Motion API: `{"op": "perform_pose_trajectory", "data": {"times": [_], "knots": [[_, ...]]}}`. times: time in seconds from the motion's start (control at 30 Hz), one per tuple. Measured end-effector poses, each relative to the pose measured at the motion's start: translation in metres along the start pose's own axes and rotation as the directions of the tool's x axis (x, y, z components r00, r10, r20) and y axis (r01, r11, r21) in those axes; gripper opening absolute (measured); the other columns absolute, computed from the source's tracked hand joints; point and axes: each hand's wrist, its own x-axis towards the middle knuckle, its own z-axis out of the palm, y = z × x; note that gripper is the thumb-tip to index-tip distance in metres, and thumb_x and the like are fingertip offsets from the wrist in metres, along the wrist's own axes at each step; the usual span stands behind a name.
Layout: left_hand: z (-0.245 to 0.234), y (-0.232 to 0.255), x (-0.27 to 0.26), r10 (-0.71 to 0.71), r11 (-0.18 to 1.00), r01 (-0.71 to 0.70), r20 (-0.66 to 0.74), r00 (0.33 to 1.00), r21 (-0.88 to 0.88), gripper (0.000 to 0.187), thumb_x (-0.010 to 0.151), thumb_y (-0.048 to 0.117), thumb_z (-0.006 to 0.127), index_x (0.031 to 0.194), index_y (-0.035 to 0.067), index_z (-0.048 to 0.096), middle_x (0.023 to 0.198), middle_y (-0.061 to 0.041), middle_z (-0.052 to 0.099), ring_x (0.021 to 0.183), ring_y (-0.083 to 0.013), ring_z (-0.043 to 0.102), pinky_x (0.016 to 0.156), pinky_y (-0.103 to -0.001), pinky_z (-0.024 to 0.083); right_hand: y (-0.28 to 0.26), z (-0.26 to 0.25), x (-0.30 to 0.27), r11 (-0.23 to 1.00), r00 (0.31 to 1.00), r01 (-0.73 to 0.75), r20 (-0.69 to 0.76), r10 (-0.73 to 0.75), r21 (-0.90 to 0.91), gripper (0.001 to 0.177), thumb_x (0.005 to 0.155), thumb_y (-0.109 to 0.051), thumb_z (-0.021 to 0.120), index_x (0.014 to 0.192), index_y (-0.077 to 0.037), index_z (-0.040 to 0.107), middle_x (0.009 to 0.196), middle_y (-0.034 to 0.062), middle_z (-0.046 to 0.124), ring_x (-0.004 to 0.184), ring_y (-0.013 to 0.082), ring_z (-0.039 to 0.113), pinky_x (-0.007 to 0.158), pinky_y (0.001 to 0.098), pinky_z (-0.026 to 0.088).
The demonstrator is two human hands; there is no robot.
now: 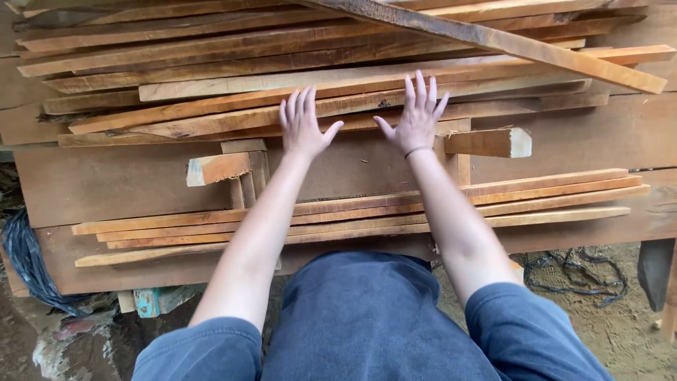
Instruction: The person picks up thin wooden planks from a pile and places them onto a wooden frame structure. They repeat this process, stacking the planks one by one on top of each other within the frame.
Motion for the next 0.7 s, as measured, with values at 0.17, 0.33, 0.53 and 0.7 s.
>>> {"op": "perform_pose_trajectory", "data": {"times": [0.17, 0.33, 0.53, 0.7], "knots": [[0.011, -0.035, 0.051, -0.003, 0.920, -0.107, 0.280, 0.960, 0.376, 0.100, 0.078, 0.049, 0.081, 0.157, 0.010, 0.034, 0.158, -0.012, 0.040, 0.144, -0.0360, 0.037, 0.122, -0.065, 0.012, 0.024, -0.005, 0.045, 0.958, 0.983, 0.172, 0.102, -0.152, -0.228, 0.096, 0.078, -0.059, 0.077, 0.153, -0.013, 0.041, 0.149, 0.0128, 0.044, 0.146, 0.0384, 0.030, 0.122, 0.0665, 0.000], [-0.022, -0.033, 0.063, 0.032, 0.952, -0.105, 0.249, 0.968, 0.287, 0.081, 0.076, 0.035, 0.085, 0.146, 0.009, 0.052, 0.145, -0.008, 0.056, 0.131, -0.0340, 0.052, 0.119, -0.062, 0.025, 0.029, -0.018, 0.070, 0.937, 0.962, 0.265, 0.130, -0.241, -0.227, 0.085, 0.082, -0.070, 0.073, 0.137, -0.008, 0.055, 0.139, 0.0095, 0.060, 0.130, 0.0340, 0.051, 0.121, 0.0688, 0.000], [-0.065, -0.022, 0.081, 0.293, 0.903, -0.286, 0.028, 0.956, 0.321, 0.076, 0.083, 0.028, 0.086, 0.149, 0.011, 0.053, 0.153, -0.004, 0.053, 0.138, -0.0379, 0.049, 0.117, -0.061, 0.030, 0.013, -0.070, 0.091, 0.884, 0.922, 0.388, 0.105, -0.373, -0.260, 0.078, 0.089, -0.058, 0.073, 0.147, -0.009, 0.054, 0.142, 0.0094, 0.061, 0.124, 0.0308, 0.055, 0.107, 0.0494, 0.034], [-0.105, -0.013, 0.097, 0.461, 0.690, -0.411, 0.075, 0.884, 0.596, 0.051, 0.101, 0.052, 0.068, 0.135, 0.015, 0.060, 0.119, -0.001, 0.071, 0.095, -0.0174, 0.068, 0.081, -0.035, 0.053, 0.004, -0.095, 0.090, 0.847, 0.897, 0.414, -0.007, -0.442, -0.333, 0.049, 0.100, -0.050, 0.068, 0.133, -0.014, 0.059, 0.121, 0.0038, 0.068, 0.103, 0.0234, 0.067, 0.091, 0.0377, 0.049]]}}
